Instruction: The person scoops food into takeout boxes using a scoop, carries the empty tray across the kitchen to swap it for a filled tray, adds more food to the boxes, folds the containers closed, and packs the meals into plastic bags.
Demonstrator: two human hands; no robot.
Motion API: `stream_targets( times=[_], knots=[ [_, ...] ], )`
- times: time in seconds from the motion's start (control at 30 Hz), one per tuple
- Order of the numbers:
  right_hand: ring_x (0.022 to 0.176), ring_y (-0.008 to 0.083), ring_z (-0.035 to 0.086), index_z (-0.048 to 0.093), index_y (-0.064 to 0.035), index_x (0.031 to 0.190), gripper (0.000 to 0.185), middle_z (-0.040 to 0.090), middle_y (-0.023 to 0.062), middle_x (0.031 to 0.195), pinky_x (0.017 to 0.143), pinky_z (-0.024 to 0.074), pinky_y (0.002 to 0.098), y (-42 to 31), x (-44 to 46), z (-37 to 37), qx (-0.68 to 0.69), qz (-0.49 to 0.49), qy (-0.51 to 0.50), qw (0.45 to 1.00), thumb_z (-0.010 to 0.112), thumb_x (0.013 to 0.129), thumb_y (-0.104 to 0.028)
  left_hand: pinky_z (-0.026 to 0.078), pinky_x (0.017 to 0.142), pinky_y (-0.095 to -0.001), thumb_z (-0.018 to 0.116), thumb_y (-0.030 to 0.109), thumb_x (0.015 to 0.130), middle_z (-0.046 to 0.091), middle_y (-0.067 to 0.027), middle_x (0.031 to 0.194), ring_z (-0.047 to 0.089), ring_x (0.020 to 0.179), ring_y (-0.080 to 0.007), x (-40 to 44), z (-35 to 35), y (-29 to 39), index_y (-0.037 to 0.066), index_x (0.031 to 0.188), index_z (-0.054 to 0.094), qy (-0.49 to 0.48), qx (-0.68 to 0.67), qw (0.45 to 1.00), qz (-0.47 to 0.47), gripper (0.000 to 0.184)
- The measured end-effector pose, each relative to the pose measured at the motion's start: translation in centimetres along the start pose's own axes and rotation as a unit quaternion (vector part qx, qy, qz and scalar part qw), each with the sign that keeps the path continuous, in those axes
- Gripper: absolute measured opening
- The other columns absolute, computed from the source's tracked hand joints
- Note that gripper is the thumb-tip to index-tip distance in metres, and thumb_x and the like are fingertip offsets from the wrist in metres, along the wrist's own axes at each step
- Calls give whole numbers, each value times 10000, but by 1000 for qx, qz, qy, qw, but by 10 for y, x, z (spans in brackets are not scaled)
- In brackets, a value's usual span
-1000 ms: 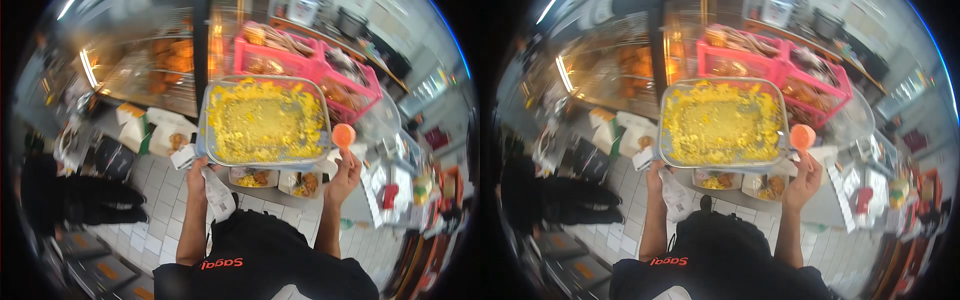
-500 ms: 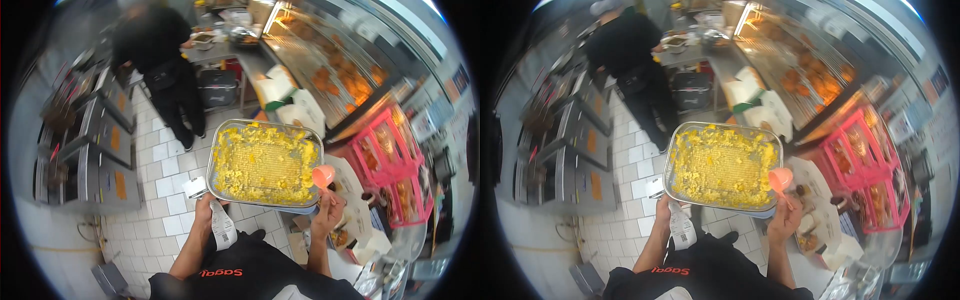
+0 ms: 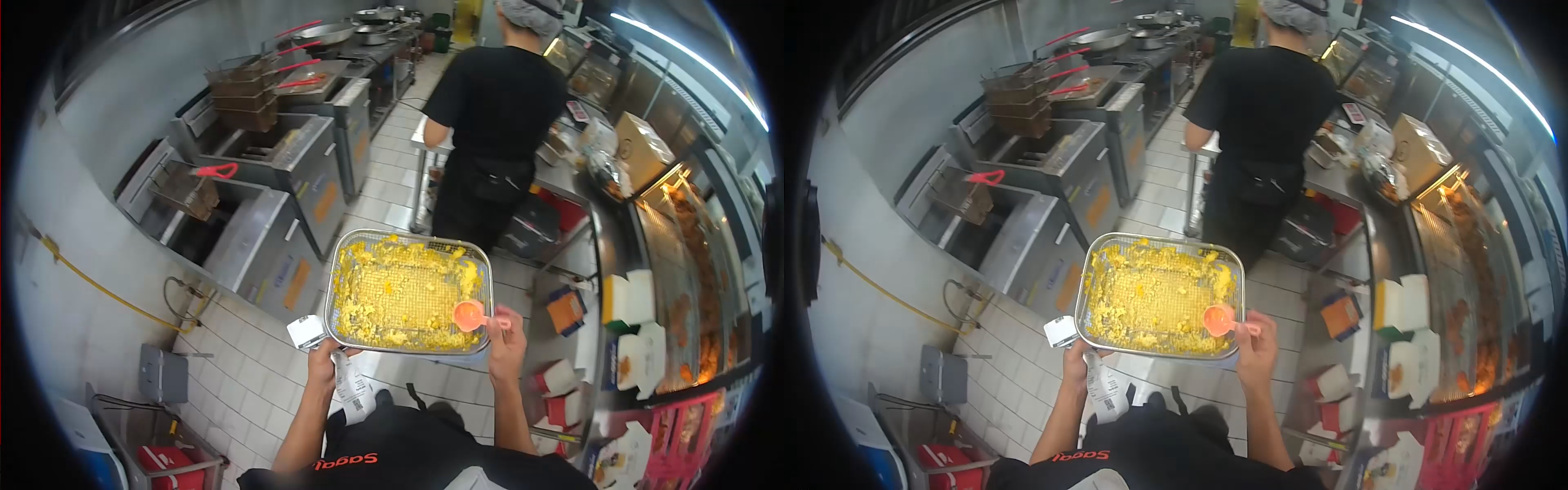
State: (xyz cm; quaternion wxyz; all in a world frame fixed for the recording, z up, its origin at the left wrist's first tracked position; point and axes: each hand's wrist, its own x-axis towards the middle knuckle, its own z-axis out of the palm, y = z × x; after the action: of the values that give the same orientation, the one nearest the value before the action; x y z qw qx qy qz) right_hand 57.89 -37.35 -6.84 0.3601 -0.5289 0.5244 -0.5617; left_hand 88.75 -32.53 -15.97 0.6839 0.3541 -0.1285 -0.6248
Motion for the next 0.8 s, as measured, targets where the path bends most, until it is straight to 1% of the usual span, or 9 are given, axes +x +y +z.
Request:
stream_targets(
  times=[0.13, 0.23, 0.3, 0.33, 0.43, 0.47, 0.6, 0.73, 0.8],
  knots=[
    [1168, 198, 506, 594, -12, 1055, 225, 426, 126, 1348, 1014, 378, 330, 26, 90, 185, 0, -6, 15, 1000, 635, 943, -203, 612, 804, -416, 524, 93, 848, 646, -177, 1085, 686, 926, -288, 112, -65, 90, -59, 1188, 544, 51, 23, 998, 32, 373],
    [1221, 203, 478, 582, -8, 1115, 292, 464, 111, 1324, 1053, 342, 327, 76, 137, 258, -1, 19, -7, 1000, 600, 965, -258, 605, 819, -389, 532, 89, 850, 649, -152, 1077, 677, 933, -259, 175, -108, 104, -39, 1166, 567, 72, 15, 996, 48, 343],
    [1162, 163, 500, 574, -17, 1156, 335, 544, 87, 1209, 1017, 366, 302, 102, 182, 304, 50, 76, -100, 991, 569, 980, -302, 602, 817, -387, 538, 87, 850, 650, -137, 1065, 670, 927, -250, 223, -126, 117, -36, 1155, 574, 116, 22, 991, 64, 331],
    [1063, 125, 522, 572, -30, 1168, 333, 590, 46, 1069, 949, 400, 284, 117, 207, 325, 17, 64, -131, 989, 560, 985, -308, 602, 817, -387, 538, 87, 850, 650, -137, 1065, 670, 927, -250, 250, -133, 123, -36, 1155, 574, 118, 25, 990, 70, 331],
    [968, 108, 529, 578, -38, 1148, 312, 590, 24, 996, 879, 420, 273, 154, 265, 404, -20, 104, -135, 985, 561, 984, -302, 629, 758, -415, 528, 19, 817, 652, -155, 1025, 682, 887, -272, 347, -172, 126, -64, 1114, 572, 147, -32, 985, 79, 312],
    [942, 103, 530, 583, -38, 1119, 296, 588, 25, 968, 852, 427, 265, 159, 271, 438, -13, 66, -121, 990, 557, 986, -301, 627, 762, -426, 525, 12, 820, 652, -154, 1030, 681, 883, -279, 359, -184, 140, -59, 1119, 573, 162, -29, 982, 95, 310],
    [926, 122, 546, 580, -28, 1110, 295, 603, 46, 964, 850, 441, 288, 190, 348, 490, -15, 74, -109, 991, 547, 992, -297, 620, 788, -442, 528, 9, 824, 625, -175, 1113, 668, 939, -297, 451, -183, 151, -54, 1178, 536, 180, -30, 979, 90, 360],
    [950, 134, 559, 557, -3, 1173, 336, 607, 65, 993, 851, 445, 277, 222, 388, 522, -64, 23, -1, 998, 539, 997, -288, 623, 732, -415, 543, 13, 818, 640, -169, 1068, 680, 863, -292, 559, -202, 152, -66, 1160, 551, 121, -90, 988, 32, 352],
    [961, 145, 562, 550, 4, 1196, 349, 606, 75, 998, 859, 445, 277, 233, 414, 515, -51, 33, 25, 998, 546, 993, -280, 618, 716, -400, 550, 12, 813, 646, -166, 1046, 682, 849, -282, 603, -193, 143, -66, 1148, 560, 123, -54, 991, 15, 344]
  ],
)
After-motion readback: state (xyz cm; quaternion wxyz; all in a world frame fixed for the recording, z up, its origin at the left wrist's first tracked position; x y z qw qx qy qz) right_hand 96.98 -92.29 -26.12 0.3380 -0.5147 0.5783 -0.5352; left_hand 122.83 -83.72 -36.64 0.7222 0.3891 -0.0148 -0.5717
